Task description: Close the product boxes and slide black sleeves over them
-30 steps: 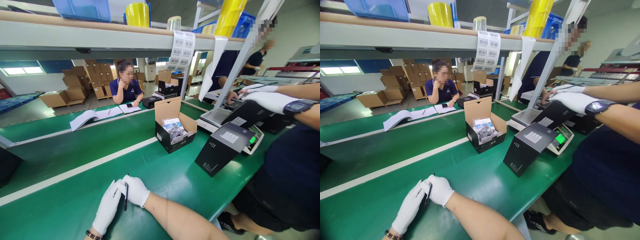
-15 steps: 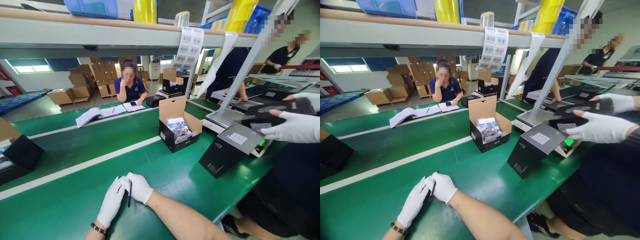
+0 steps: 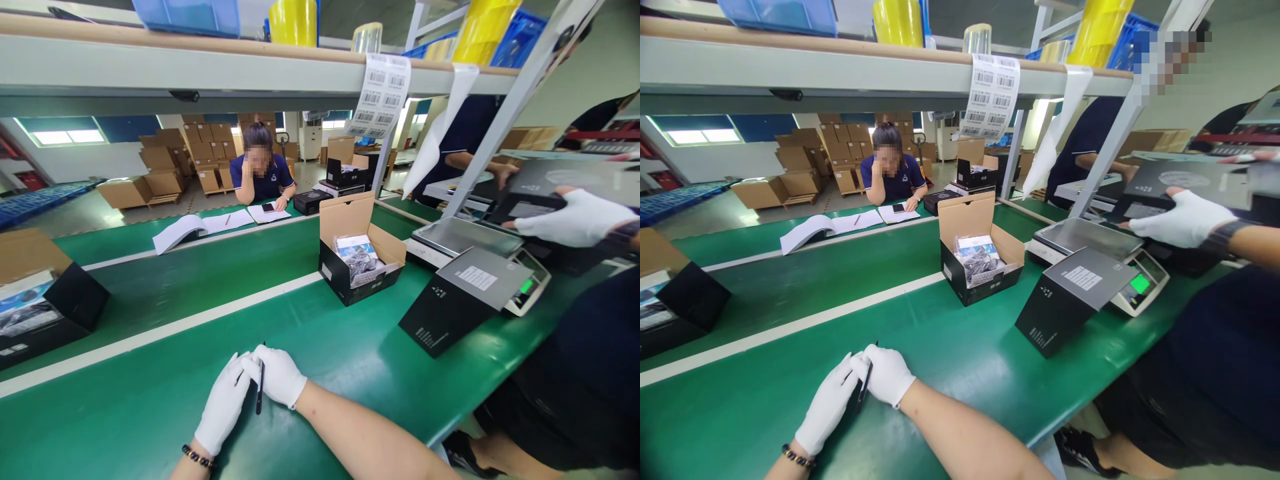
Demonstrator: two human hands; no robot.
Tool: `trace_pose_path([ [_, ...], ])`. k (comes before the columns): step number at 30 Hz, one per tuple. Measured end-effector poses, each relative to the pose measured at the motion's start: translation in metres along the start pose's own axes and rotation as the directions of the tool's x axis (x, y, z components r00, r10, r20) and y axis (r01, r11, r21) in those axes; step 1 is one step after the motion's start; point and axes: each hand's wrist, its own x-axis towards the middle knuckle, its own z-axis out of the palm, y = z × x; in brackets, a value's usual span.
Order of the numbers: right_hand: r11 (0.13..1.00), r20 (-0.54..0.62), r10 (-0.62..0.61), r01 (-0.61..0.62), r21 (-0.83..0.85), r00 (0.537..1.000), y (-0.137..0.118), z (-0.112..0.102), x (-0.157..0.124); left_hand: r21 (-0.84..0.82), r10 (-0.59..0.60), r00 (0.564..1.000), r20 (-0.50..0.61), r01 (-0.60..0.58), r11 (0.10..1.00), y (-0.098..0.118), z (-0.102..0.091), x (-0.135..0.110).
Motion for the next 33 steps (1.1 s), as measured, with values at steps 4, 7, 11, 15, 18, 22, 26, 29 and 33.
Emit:
trace_pose_path([
  [4, 1.0, -0.003, -0.012, 0.012, -0.001, 1.0, -0.0009, 0.0009, 0.0, 0.015, -0.04, 0.999, 0.008, 0.04, 0.999, 0.0005, -0.0011, -0.0016],
  [7, 1.0, -0.008, -0.016, 0.016, 0.002, 1.0, -0.0014, 0.0016, -0.0002, 0.021, -0.043, 0.999, 0.009, 0.043, 0.999, 0.0, -0.0013, -0.0021],
  [11, 1.0, -0.005, -0.013, 0.013, 0.004, 1.0, -0.0006, 0.0015, 0.0002, 0.015, -0.002, 1.0, 0.002, 0.002, 1.0, -0.0017, -0.0002, -0.0012],
  [15, 1.0, -0.005, -0.009, 0.009, 0.003, 1.0, 0.0004, 0.0007, 0.0009, 0.015, 0.009, 1.0, 0.011, -0.009, 1.0, -0.0015, 0.0005, 0.0],
  [18, 1.0, -0.01, -0.009, 0.009, 0.008, 1.0, -0.0003, 0.0001, 0.0007, 0.02, -0.002, 1.0, 0.024, 0.001, 1.0, -0.0012, 0.0005, 0.0003],
  [22, 1.0, -0.016, -0.007, 0.008, 0.016, 1.0, -0.0021, -0.0008, -0.0001, 0.023, -0.008, 0.999, 0.033, 0.007, 1.0, -0.0043, 0.0018, 0.0003],
  [26, 1.0, -0.023, -0.011, 0.012, 0.023, 1.0, -0.0021, -0.0011, -0.0005, 0.032, -0.025, 0.999, 0.021, 0.024, 0.999, -0.0086, 0.004, 0.0003],
  [29, 0.999, -0.032, -0.018, 0.019, 0.028, 0.999, -0.0009, -0.0005, -0.0003, 0.027, -0.015, 1.0, 0.008, 0.015, 1.0, -0.0085, 0.0038, 0.0005],
  [33, 0.999, -0.038, -0.03, 0.031, 0.036, 0.999, -0.0002, -0.0012, 0.0007, 0.019, 0.059, 0.998, 0.011, -0.06, 0.998, -0.003, 0.0013, 0.0016],
])
